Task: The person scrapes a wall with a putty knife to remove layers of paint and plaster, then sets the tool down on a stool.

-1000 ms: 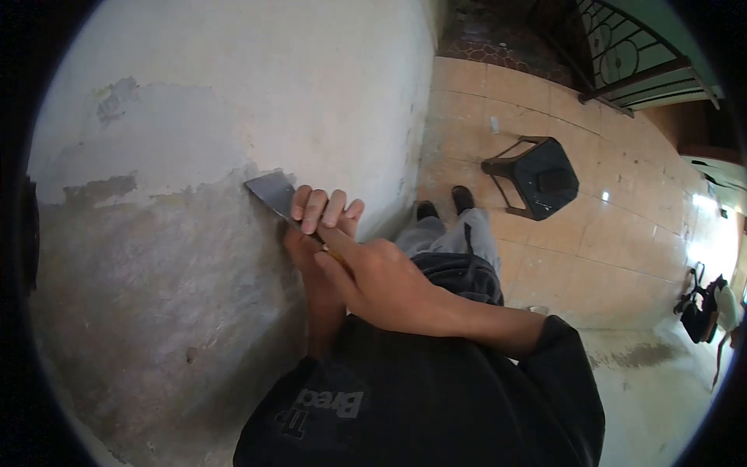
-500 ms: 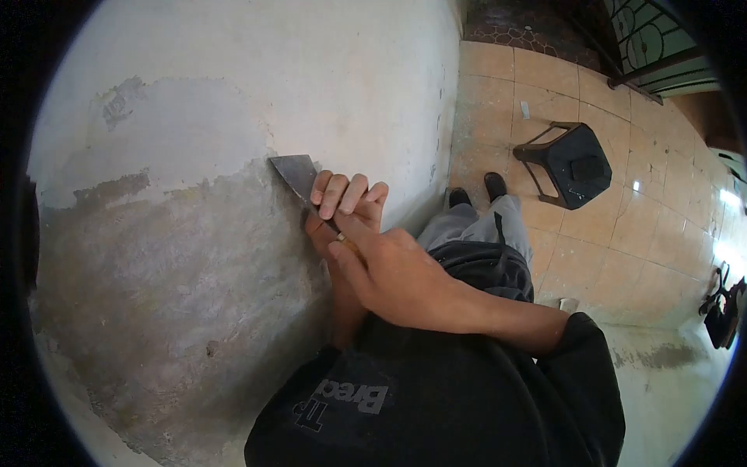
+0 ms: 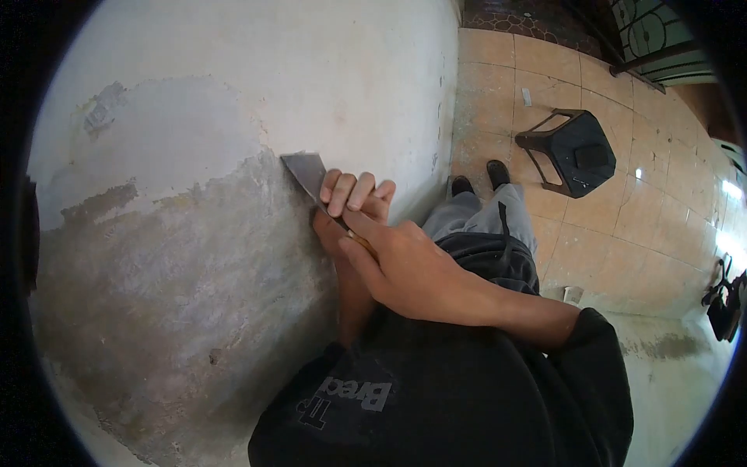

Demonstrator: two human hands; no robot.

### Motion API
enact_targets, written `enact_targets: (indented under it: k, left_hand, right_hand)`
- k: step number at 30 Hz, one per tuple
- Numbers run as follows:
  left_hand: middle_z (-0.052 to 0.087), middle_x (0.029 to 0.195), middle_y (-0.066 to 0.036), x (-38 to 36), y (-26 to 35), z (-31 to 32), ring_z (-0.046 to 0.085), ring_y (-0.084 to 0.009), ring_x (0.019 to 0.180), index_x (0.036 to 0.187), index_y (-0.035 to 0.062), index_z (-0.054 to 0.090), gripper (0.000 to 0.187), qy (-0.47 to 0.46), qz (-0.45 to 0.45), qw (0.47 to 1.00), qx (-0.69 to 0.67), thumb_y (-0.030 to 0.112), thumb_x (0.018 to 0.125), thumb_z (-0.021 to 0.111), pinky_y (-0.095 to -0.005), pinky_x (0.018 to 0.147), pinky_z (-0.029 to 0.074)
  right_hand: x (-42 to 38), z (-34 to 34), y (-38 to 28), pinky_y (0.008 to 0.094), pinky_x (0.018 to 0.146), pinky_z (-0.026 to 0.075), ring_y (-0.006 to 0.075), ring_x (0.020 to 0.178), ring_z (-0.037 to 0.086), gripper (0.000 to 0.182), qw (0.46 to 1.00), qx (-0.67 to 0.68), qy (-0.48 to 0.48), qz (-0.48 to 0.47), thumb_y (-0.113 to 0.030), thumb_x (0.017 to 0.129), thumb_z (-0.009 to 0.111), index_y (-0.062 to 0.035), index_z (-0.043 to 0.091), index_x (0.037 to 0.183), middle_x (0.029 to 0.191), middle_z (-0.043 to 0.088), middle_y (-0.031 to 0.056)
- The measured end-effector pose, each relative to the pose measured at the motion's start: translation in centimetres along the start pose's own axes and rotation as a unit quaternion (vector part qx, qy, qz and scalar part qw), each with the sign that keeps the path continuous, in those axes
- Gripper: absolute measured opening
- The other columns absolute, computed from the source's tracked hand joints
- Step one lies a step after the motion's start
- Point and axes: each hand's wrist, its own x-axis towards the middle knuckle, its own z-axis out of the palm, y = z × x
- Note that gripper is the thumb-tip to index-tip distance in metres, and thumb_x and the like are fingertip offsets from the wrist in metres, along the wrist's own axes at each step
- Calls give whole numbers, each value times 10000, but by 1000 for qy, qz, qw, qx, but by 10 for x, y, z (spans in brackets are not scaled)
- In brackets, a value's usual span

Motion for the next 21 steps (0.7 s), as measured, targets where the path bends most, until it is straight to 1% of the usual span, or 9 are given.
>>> enact_targets:
  k: [2, 5, 8, 10, 14, 16, 18, 20, 21]
  left_hand:
    - [553, 715, 23, 6, 2, -3, 498, -155, 778, 835, 141, 515, 123, -5, 6, 1000, -8, 112, 937, 451, -346, 825, 329]
    - [534, 690, 28, 0, -2, -1, 486, -146, 751, 835, 144, 512, 121, 10, 7, 1000, 16, 82, 918, 450, -348, 831, 329]
    - [532, 687, 31, -3, 6, -4, 485, -143, 741, 835, 146, 513, 136, 4, 7, 1000, 27, 61, 908, 436, -351, 836, 330]
    - [549, 701, 33, 6, 5, -1, 501, -148, 748, 836, 148, 513, 142, 17, 4, 1000, 7, 73, 915, 423, -353, 840, 332]
    - [582, 717, 27, 7, 3, -3, 545, -163, 808, 847, 148, 530, 153, -13, -1, 1000, -1, 118, 943, 415, -358, 847, 331]
    - [581, 709, 26, -3, 5, -4, 542, -164, 805, 843, 146, 529, 153, -35, 8, 999, 13, 114, 939, 414, -358, 847, 330]
    - [561, 695, 28, -4, 4, -1, 520, -161, 767, 835, 145, 518, 136, -12, 14, 1000, 8, 108, 924, 422, -355, 844, 329]
    - [529, 680, 30, 8, 1, 7, 491, -157, 744, 827, 145, 504, 122, 37, 16, 999, 2, 99, 911, 429, -352, 837, 327]
    - [504, 674, 29, 13, -1, 7, 477, -153, 745, 823, 143, 496, 117, 25, 17, 999, -31, 97, 910, 432, -352, 837, 322]
  right_hand:
    - [1, 1, 1, 479, 570, 471, 451, 626, 593, 271, 1000, -3, -8, 10, -138, 921, 495, 61, 505, 1104, 668, 576, 279]
    - [-3, 4, 7, 482, 572, 473, 453, 626, 589, 284, 999, -22, 33, -9, -139, 919, 497, 57, 496, 1125, 671, 576, 278]
    - [-3, 3, 5, 485, 568, 474, 454, 618, 584, 302, 999, -35, -7, -8, -145, 922, 493, 51, 484, 1152, 675, 577, 281]
    - [5, 6, 7, 484, 549, 468, 448, 599, 583, 288, 1000, -11, 14, -14, -145, 923, 495, 52, 490, 1133, 673, 575, 279]
    - [1, 10, 9, 487, 542, 466, 451, 589, 577, 277, 998, -8, 52, -26, -143, 920, 502, 51, 492, 1117, 669, 577, 274]
    - [-6, 13, 11, 493, 545, 470, 458, 587, 577, 282, 1000, -4, 7, -23, -153, 923, 497, 56, 488, 1113, 666, 578, 277]
    - [-2, 12, 13, 494, 547, 472, 458, 585, 578, 286, 1000, -16, 7, -21, -155, 925, 495, 57, 485, 1116, 662, 578, 276]
    - [3, 10, 11, 494, 550, 473, 458, 583, 580, 290, 999, -31, 1, -22, -158, 926, 493, 58, 482, 1119, 658, 578, 274]
    - [5, 9, 7, 457, 542, 459, 436, 590, 592, 290, 999, -18, 22, -17, -147, 932, 493, 69, 480, 1125, 647, 574, 268]
